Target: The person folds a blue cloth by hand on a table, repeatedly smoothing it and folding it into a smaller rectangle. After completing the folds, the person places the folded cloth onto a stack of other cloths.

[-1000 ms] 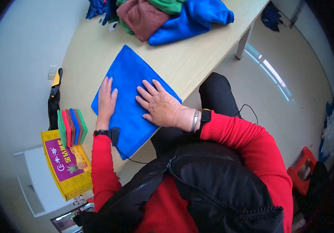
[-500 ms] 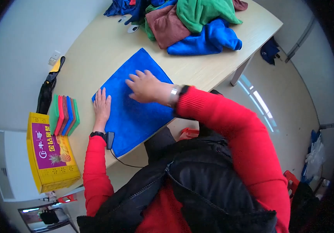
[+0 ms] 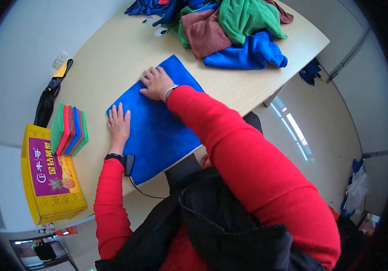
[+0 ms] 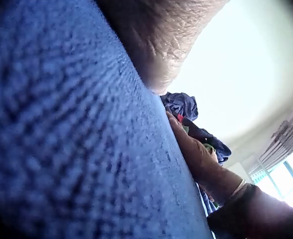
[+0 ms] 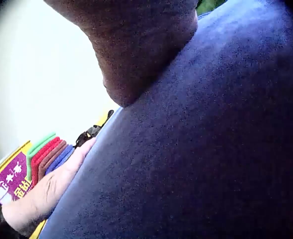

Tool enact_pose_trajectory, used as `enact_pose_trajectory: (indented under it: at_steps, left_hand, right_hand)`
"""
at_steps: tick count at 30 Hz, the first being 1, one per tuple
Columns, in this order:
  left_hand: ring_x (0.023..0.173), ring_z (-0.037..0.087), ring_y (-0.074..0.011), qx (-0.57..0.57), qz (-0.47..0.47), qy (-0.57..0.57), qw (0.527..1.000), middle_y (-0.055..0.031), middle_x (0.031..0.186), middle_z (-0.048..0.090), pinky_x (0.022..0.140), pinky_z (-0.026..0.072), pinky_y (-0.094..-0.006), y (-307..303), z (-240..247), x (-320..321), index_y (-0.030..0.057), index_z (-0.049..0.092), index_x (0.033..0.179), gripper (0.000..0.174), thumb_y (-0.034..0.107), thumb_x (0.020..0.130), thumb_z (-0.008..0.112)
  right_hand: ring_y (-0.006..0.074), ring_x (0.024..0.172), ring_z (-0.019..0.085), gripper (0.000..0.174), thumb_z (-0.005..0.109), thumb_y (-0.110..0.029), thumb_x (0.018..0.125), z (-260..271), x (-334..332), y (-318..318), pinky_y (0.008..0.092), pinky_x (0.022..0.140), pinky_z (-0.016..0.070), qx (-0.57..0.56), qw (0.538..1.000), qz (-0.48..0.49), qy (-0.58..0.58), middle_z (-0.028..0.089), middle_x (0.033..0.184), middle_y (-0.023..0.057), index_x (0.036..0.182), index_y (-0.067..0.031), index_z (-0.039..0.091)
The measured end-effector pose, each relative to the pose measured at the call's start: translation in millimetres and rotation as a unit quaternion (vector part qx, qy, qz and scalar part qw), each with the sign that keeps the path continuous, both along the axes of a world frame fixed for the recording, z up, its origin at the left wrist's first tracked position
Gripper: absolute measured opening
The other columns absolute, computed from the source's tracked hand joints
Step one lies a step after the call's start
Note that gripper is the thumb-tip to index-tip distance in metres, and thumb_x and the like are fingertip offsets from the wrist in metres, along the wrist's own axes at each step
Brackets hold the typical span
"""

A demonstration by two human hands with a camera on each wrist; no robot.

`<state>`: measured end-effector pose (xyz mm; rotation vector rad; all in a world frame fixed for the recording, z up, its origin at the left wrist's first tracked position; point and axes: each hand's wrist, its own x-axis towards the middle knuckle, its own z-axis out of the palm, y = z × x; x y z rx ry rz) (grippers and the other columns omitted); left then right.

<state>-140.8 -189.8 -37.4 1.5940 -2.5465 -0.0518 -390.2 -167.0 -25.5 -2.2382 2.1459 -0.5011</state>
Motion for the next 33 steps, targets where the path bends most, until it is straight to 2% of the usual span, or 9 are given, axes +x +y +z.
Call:
enact_pose_trajectory:
  at_steps: [8, 15, 16, 19, 22, 24, 26, 29, 33]
  left_hand:
    - [0.152, 0.017, -0.0373, -0.017, -0.004, 0.016, 1.000, -0.0169, 0.164, 0.023, 0.120, 0.0154, -0.0591, -5, 1, 0, 0.0156, 0.029, 0.158, 0.069, 0.056, 0.103, 0.037]
    - [0.151, 0.018, -0.0380, -0.018, 0.017, 0.048, 0.999, -0.0178, 0.163, 0.025, 0.118, 0.0151, -0.0622, -4, 0, 4, 0.0151, 0.031, 0.157, 0.071, 0.058, 0.101, 0.038]
    - [0.151, 0.020, -0.0379, -0.024, 0.011, 0.045, 0.999, -0.0176, 0.163, 0.026, 0.118, 0.0154, -0.0626, -10, -2, 5, 0.0151, 0.032, 0.156, 0.070, 0.058, 0.101, 0.039]
    - [0.150, 0.021, -0.0377, -0.042, -0.004, 0.032, 0.999, -0.0172, 0.162, 0.027, 0.118, 0.0163, -0.0629, 10, 4, 5, 0.0147, 0.034, 0.155, 0.069, 0.057, 0.101, 0.040]
    - [0.150, 0.023, -0.0376, -0.060, -0.037, 0.001, 0.998, -0.0171, 0.162, 0.028, 0.118, 0.0171, -0.0627, 39, 10, -22, 0.0139, 0.035, 0.154, 0.068, 0.056, 0.102, 0.039]
    - [0.150, 0.023, -0.0366, -0.014, -0.061, 0.012, 0.998, -0.0167, 0.162, 0.028, 0.118, 0.0162, -0.0626, 60, 4, -40, 0.0145, 0.034, 0.155, 0.066, 0.054, 0.102, 0.039]
    - [0.150, 0.023, -0.0361, 0.014, -0.073, 0.015, 0.997, -0.0164, 0.162, 0.027, 0.118, 0.0157, -0.0626, 78, -2, -41, 0.0149, 0.034, 0.155, 0.065, 0.053, 0.103, 0.039]
    - [0.150, 0.025, -0.0351, -0.065, -0.070, 0.005, 0.995, -0.0168, 0.162, 0.029, 0.119, 0.0170, -0.0599, 90, -3, -25, 0.0142, 0.034, 0.155, 0.063, 0.050, 0.104, 0.040]
    - [0.149, 0.027, -0.0351, -0.091, -0.063, 0.019, 0.994, -0.0171, 0.160, 0.031, 0.119, 0.0197, -0.0556, 98, -3, 1, 0.0136, 0.036, 0.154, 0.062, 0.049, 0.103, 0.042]
  right_hand:
    - [0.0329, 0.145, 0.032, 0.061, 0.044, -0.053, 0.099, -8, -62, 8, 0.0475, 0.119, 0.0235, -0.032, 0.995, -0.095, 0.007, 0.043, 0.152, 0.0120, 0.143, -0.0105, 0.050]
    - [0.0352, 0.147, 0.030, 0.064, 0.045, -0.052, 0.099, 14, -76, 35, 0.0514, 0.117, 0.0275, 0.062, 0.983, -0.174, -0.014, 0.039, 0.156, 0.0153, 0.147, -0.0095, 0.044]
    - [0.0352, 0.147, 0.030, 0.064, 0.045, -0.052, 0.099, 14, -64, 37, 0.0514, 0.117, 0.0275, 0.062, 0.986, -0.157, -0.001, 0.039, 0.156, 0.0153, 0.147, -0.0095, 0.044]
    - [0.0402, 0.146, 0.031, 0.063, 0.046, -0.049, 0.099, 6, -35, 60, 0.0577, 0.115, 0.0296, -0.075, 0.986, -0.090, 0.121, 0.038, 0.156, 0.0164, 0.148, -0.0098, 0.042]
    - [0.0398, 0.146, 0.030, 0.065, 0.046, -0.050, 0.099, 3, 19, 84, 0.0602, 0.115, 0.0257, -0.053, 0.996, -0.022, 0.070, 0.036, 0.157, 0.0167, 0.150, -0.0097, 0.039]
    - [0.0385, 0.146, 0.030, 0.064, 0.044, -0.049, 0.100, 0, 44, 96, 0.0586, 0.117, 0.0243, -0.024, 0.996, 0.058, 0.066, 0.036, 0.157, 0.0154, 0.151, -0.0099, 0.039]
    - [0.0380, 0.146, 0.031, 0.064, 0.043, -0.049, 0.100, -1, 43, 106, 0.0581, 0.117, 0.0240, -0.009, 0.996, 0.064, 0.055, 0.037, 0.157, 0.0149, 0.151, -0.0101, 0.039]
    - [0.0371, 0.147, 0.031, 0.063, 0.043, -0.050, 0.100, -3, 32, 106, 0.0570, 0.118, 0.0233, 0.010, 0.996, 0.078, 0.042, 0.037, 0.157, 0.0138, 0.150, -0.0105, 0.040]
    - [0.0361, 0.146, 0.031, 0.063, 0.044, -0.051, 0.100, -4, -14, 100, 0.0559, 0.118, 0.0232, -0.031, 0.998, 0.027, 0.041, 0.038, 0.157, 0.0130, 0.149, -0.0113, 0.043]
